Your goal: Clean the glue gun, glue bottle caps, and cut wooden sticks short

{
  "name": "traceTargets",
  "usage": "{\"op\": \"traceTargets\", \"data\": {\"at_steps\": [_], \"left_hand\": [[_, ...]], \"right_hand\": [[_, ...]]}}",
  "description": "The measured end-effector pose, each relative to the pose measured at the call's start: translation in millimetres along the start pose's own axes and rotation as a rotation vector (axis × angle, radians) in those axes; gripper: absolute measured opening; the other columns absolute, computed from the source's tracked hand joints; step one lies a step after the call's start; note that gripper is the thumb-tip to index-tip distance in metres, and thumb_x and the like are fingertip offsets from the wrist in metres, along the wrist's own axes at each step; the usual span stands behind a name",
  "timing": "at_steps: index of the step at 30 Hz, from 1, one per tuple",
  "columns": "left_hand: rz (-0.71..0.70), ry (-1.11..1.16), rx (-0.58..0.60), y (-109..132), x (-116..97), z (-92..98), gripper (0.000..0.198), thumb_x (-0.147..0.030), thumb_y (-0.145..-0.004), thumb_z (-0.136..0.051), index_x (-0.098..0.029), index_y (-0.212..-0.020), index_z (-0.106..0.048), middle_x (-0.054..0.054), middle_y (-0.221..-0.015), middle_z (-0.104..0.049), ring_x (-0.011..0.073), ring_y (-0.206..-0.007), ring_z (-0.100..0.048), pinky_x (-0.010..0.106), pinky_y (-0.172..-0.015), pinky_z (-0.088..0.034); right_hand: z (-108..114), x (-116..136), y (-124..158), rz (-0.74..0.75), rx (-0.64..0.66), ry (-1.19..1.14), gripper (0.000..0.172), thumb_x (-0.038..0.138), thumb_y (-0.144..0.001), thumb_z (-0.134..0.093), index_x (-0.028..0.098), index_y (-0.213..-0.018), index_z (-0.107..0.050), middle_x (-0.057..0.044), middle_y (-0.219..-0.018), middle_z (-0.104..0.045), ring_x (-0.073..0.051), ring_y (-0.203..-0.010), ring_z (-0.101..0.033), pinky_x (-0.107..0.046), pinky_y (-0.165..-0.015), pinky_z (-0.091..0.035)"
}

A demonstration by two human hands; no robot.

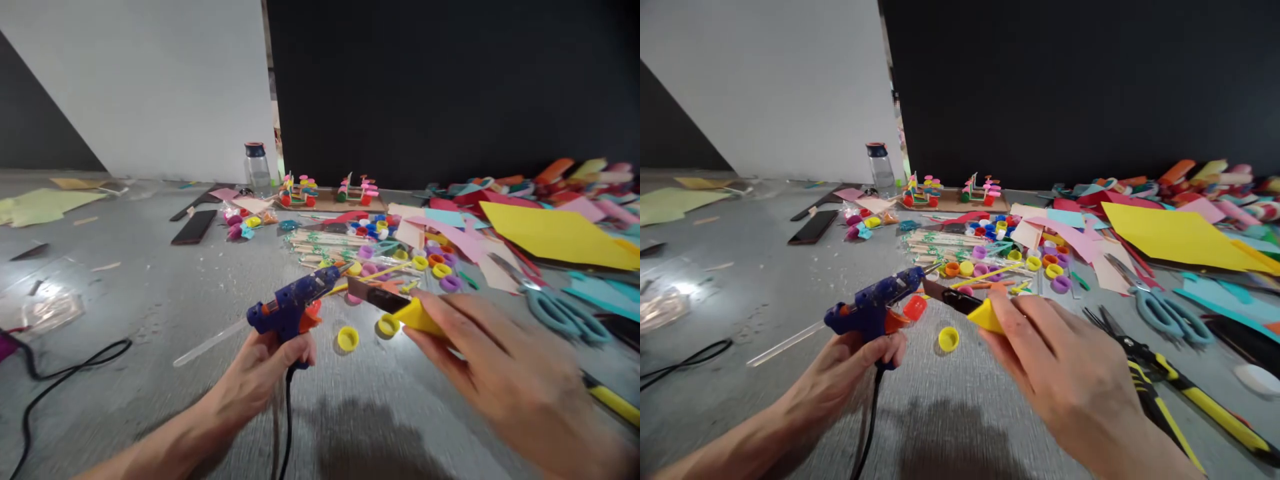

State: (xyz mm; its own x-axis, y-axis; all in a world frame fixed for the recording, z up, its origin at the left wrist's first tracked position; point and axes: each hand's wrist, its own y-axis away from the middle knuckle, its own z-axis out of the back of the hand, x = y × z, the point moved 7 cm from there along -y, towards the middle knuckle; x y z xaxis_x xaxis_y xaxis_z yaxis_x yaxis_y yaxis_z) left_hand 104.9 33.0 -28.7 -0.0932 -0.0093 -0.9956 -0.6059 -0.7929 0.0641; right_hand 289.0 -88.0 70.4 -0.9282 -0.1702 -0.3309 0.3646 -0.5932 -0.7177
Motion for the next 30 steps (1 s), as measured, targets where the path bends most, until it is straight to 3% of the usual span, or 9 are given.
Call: {"op": "traceTargets", "data": {"at_steps": [4,10,14,17,23,30], "left_hand": [[0.026,0.060,-0.065,2,0,0.5,0.028,-0.041,-0.086,-0.067,-0.018,-0.070,-0.064,0.003,-0.074,-0.062,0.0186,-0.078,-0.060,0.031,-0.077,-0.049],[0.053,0.043,-0.114,4,6,0.7,0.026,-0.034,-0.089,-0.065,-0.019,-0.069,-0.065,0.002,-0.081,-0.065,0.0153,-0.078,-0.060,0.028,-0.077,-0.050],[0.136,0.001,-0.122,7,15,4.2,0.017,-0.036,-0.091,-0.066,-0.021,-0.092,-0.072,0.002,-0.083,-0.068,0.0162,-0.079,-0.059,0.028,-0.077,-0.049],[0.184,-0.045,-0.119,8,20,6.7,0.024,-0.041,-0.092,-0.066,-0.022,-0.105,-0.072,0.003,-0.089,-0.071,0.0176,-0.081,-0.059,0.028,-0.075,-0.047],[0.159,-0.100,-0.102,7,14,6.7,0.024,-0.039,-0.092,-0.065,-0.023,-0.109,-0.071,0.002,-0.087,-0.071,0.0162,-0.075,-0.057,0.026,-0.070,-0.045],[0.203,-0.116,-0.105,8,8,4.2,0.014,-0.033,-0.090,-0.066,-0.022,-0.097,-0.071,0.000,-0.081,-0.069,0.0142,-0.068,-0.055,0.024,-0.063,-0.044]], "right_hand": [[-7,6,-2,0.046,0.004,0.034,0.029,0.017,-0.094,-0.067,0.004,-0.120,-0.065,-0.009,-0.092,-0.070,-0.018,-0.075,-0.064,-0.032,-0.068,-0.048],[-11,1,6,0.006,0.034,0.030,0.030,0.018,-0.093,-0.068,0.006,-0.121,-0.066,-0.008,-0.091,-0.070,-0.019,-0.076,-0.064,-0.032,-0.068,-0.048],[-13,-2,9,-0.020,0.061,0.019,0.030,0.023,-0.095,-0.067,0.008,-0.122,-0.066,-0.007,-0.090,-0.071,-0.018,-0.074,-0.064,-0.032,-0.064,-0.046],[-15,-5,12,-0.034,0.067,0.005,0.032,0.023,-0.094,-0.069,0.009,-0.123,-0.066,-0.006,-0.092,-0.071,-0.018,-0.076,-0.065,-0.032,-0.065,-0.046],[-16,-5,13,-0.017,0.079,-0.018,0.034,0.022,-0.094,-0.068,0.009,-0.125,-0.065,-0.007,-0.091,-0.070,-0.019,-0.079,-0.065,-0.033,-0.063,-0.044],[-16,-2,11,0.017,0.096,-0.002,0.027,0.025,-0.098,-0.062,0.009,-0.119,-0.068,-0.007,-0.088,-0.071,-0.020,-0.075,-0.063,-0.035,-0.062,-0.042]]}}
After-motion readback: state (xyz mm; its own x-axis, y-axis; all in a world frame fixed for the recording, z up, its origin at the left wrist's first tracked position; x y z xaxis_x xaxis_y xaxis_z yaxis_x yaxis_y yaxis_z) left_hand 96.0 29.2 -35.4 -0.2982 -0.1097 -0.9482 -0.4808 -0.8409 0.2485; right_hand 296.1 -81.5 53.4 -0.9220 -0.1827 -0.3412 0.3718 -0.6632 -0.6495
